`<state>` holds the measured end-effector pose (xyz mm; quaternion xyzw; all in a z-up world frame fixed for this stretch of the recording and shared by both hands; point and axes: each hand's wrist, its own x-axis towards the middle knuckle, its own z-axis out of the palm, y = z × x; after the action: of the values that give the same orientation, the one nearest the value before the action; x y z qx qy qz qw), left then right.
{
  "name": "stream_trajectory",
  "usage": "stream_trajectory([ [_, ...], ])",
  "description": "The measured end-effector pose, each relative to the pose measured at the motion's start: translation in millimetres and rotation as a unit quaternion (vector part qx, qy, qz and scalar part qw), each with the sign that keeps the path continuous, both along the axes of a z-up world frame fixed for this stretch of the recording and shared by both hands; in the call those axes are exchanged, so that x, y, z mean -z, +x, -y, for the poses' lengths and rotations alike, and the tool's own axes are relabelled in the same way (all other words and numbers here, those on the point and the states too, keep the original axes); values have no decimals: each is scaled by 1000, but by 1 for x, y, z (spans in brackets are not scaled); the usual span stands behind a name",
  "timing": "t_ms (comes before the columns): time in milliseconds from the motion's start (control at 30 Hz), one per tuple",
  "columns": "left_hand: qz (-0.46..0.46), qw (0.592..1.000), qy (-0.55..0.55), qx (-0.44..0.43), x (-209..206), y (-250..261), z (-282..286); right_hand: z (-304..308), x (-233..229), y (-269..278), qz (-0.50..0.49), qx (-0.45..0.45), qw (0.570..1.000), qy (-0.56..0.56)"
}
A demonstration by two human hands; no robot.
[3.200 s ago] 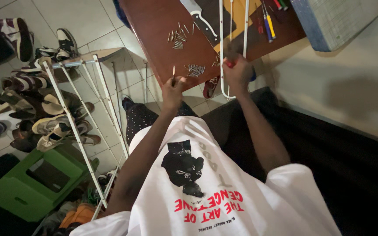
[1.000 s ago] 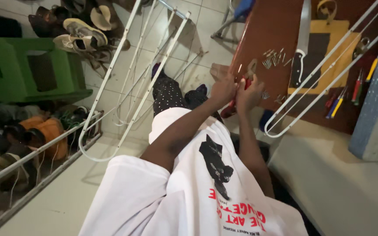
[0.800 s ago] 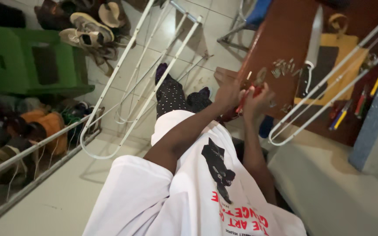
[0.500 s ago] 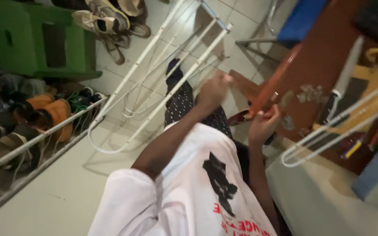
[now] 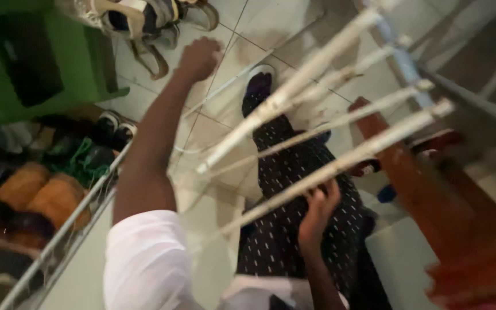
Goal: The person assembles a white metal shoe rack by inserting and tightening screws into the frame using pliers. They remove a shelf, reposition it, and continue securing the frame with screws and pliers throughout the clip.
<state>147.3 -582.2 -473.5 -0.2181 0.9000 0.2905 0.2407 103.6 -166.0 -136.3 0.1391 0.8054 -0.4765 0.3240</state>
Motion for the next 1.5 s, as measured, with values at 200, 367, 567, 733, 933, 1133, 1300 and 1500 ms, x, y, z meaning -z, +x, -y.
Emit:
stream_trajectory([
  [200, 115, 993, 13, 35, 167, -49, -60, -54, 55, 61, -37, 218, 973, -65],
  [367, 174, 983, -9, 50, 230, -81, -86, -112, 72, 86, -40, 240, 970, -3],
  [567, 192, 981, -8, 16, 254, -89, -84, -202, 120, 70, 72, 243, 953, -169],
  [733, 169, 985, -16, 7, 261, -88, -86, -259, 127, 53, 343, 289, 862, -235],
  [933, 199, 979, 27, -33, 252, -100, -84, -279, 155, 43, 574, 337, 662, -343],
  [1133, 188, 979, 59, -55, 257, -102, -79, -191, 132, 79, -19, 209, 920, -332],
  [1300, 143, 985, 85, -43, 222, -79, -70, -96, 76, 67, -30, 294, 953, -64],
  [1500, 72, 989, 85, -99, 90, -77, -41, -50, 60, 38, 24, 281, 959, -14],
])
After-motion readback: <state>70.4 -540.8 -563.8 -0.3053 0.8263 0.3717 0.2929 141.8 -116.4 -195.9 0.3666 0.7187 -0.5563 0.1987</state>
